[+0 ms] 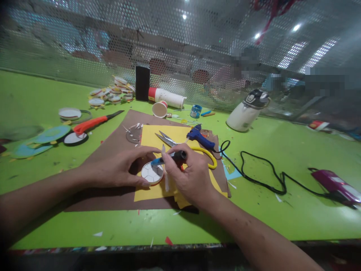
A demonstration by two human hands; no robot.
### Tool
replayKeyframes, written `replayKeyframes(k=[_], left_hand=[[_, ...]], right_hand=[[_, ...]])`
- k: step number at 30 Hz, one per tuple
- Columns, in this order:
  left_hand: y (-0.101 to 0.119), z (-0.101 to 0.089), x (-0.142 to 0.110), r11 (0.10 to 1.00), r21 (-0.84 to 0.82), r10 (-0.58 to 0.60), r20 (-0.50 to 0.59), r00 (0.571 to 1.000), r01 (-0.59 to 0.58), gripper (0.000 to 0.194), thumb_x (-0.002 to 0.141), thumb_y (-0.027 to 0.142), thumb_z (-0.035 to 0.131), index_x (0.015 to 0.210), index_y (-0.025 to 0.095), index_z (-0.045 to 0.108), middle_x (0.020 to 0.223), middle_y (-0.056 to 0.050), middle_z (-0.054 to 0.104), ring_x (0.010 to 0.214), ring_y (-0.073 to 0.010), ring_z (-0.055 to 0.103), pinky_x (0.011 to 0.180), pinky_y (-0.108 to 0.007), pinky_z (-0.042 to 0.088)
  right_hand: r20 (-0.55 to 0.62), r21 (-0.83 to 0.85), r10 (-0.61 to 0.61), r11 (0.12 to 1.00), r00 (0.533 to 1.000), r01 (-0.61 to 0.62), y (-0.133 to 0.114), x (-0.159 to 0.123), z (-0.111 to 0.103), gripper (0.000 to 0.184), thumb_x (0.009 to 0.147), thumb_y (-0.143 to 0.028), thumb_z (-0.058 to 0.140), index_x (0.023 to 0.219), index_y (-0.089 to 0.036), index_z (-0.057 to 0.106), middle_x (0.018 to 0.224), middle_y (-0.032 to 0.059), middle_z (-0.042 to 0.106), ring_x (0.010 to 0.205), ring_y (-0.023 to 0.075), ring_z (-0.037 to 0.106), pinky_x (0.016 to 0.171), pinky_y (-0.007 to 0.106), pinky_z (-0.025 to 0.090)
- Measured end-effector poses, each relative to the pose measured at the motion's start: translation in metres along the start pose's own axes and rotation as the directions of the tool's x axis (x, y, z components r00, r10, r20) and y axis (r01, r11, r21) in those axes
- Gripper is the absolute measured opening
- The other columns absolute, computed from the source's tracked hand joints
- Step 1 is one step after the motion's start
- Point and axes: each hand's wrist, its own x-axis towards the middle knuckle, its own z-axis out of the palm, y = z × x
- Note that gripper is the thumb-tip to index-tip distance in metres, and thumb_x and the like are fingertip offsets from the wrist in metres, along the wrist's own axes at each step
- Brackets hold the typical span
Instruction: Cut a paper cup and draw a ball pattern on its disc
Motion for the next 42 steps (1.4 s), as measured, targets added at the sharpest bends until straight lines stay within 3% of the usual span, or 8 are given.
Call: replayKeyframes(k=[6, 11, 18, 23, 35, 42], left_hand=[[-0.0011, -0.0001, -0.0009, 1.000, -0.009, -0.003, 0.000, 1.000, 0.003, 0.075, 0.078, 0.046, 0.074, 0.141, 0.021, 0.042, 0.119, -0.006, 0.064, 0.099, -0.0228, 0.060, 0.082, -0.034, 0.050], [-0.0019, 0.0005, 0.0001, 0.999, -0.032, -0.005, 0.016, 1.000, 0.006, 0.075, 0.078, 0.049, 0.073, 0.141, 0.021, 0.042, 0.108, -0.004, 0.066, 0.089, -0.0215, 0.061, 0.074, -0.032, 0.050], [0.0002, -0.0009, -0.0011, 1.000, 0.004, -0.022, 0.003, 1.000, 0.022, 0.075, 0.077, 0.050, 0.074, 0.140, 0.022, 0.044, 0.105, -0.004, 0.065, 0.087, -0.0218, 0.061, 0.071, -0.031, 0.049], [-0.0017, -0.0006, -0.0015, 0.999, 0.035, -0.011, -0.017, 1.000, 0.012, 0.076, 0.076, 0.046, 0.076, 0.141, 0.023, 0.044, 0.122, -0.006, 0.061, 0.092, -0.0213, 0.060, 0.076, -0.032, 0.049], [-0.0006, 0.0000, 0.0002, 1.000, 0.004, 0.024, -0.015, 1.000, -0.024, 0.072, 0.077, 0.044, 0.075, 0.139, 0.021, 0.044, 0.116, -0.006, 0.065, 0.093, -0.0216, 0.061, 0.078, -0.032, 0.050], [-0.0001, -0.0009, -0.0005, 1.000, 0.026, 0.007, -0.020, 1.000, -0.007, 0.076, 0.075, 0.042, 0.076, 0.141, 0.022, 0.044, 0.124, -0.007, 0.063, 0.105, -0.0256, 0.060, 0.089, -0.037, 0.049]], right_hand=[[-0.009, -0.044, -0.064, 0.997, 0.998, 0.064, -0.0008, 0.0030, -0.0006, 0.012, 0.086, -0.020, 0.063, 0.077, -0.013, 0.064, 0.062, -0.0018, 0.061, 0.053, 0.0065, 0.054, 0.053, 0.016, 0.043], [-0.034, -0.052, -0.058, 0.997, 0.998, 0.056, -0.0014, 0.0002, 0.0015, 0.012, 0.085, -0.020, 0.065, 0.076, -0.013, 0.063, 0.061, -0.0024, 0.060, 0.051, 0.0067, 0.053, 0.052, 0.016, 0.043], [-0.215, 0.064, -0.009, 0.998, 0.977, 0.023, 0.0031, -0.0050, 0.0031, 0.012, 0.087, -0.024, 0.069, 0.080, -0.016, 0.063, 0.061, -0.0040, 0.061, 0.048, 0.0076, 0.054, 0.050, 0.020, 0.044], [-0.134, 0.096, 0.031, 0.995, 0.991, -0.018, 0.0059, -0.0051, 0.0040, 0.015, 0.088, -0.027, 0.067, 0.078, -0.016, 0.062, 0.056, -0.0051, 0.057, 0.045, 0.0074, 0.050, 0.047, 0.021, 0.041], [-0.063, 0.074, 0.014, 0.997, 0.998, -0.009, 0.0002, -0.0042, 0.0043, 0.013, 0.088, -0.025, 0.065, 0.079, -0.016, 0.064, 0.056, -0.0051, 0.057, 0.047, 0.0080, 0.052, 0.048, 0.021, 0.044], [-0.056, 0.042, -0.001, 0.999, 0.998, 0.003, -0.0016, -0.0050, 0.0027, 0.011, 0.087, -0.024, 0.066, 0.078, -0.017, 0.065, 0.057, -0.0043, 0.061, 0.049, 0.0087, 0.055, 0.051, 0.021, 0.046]])
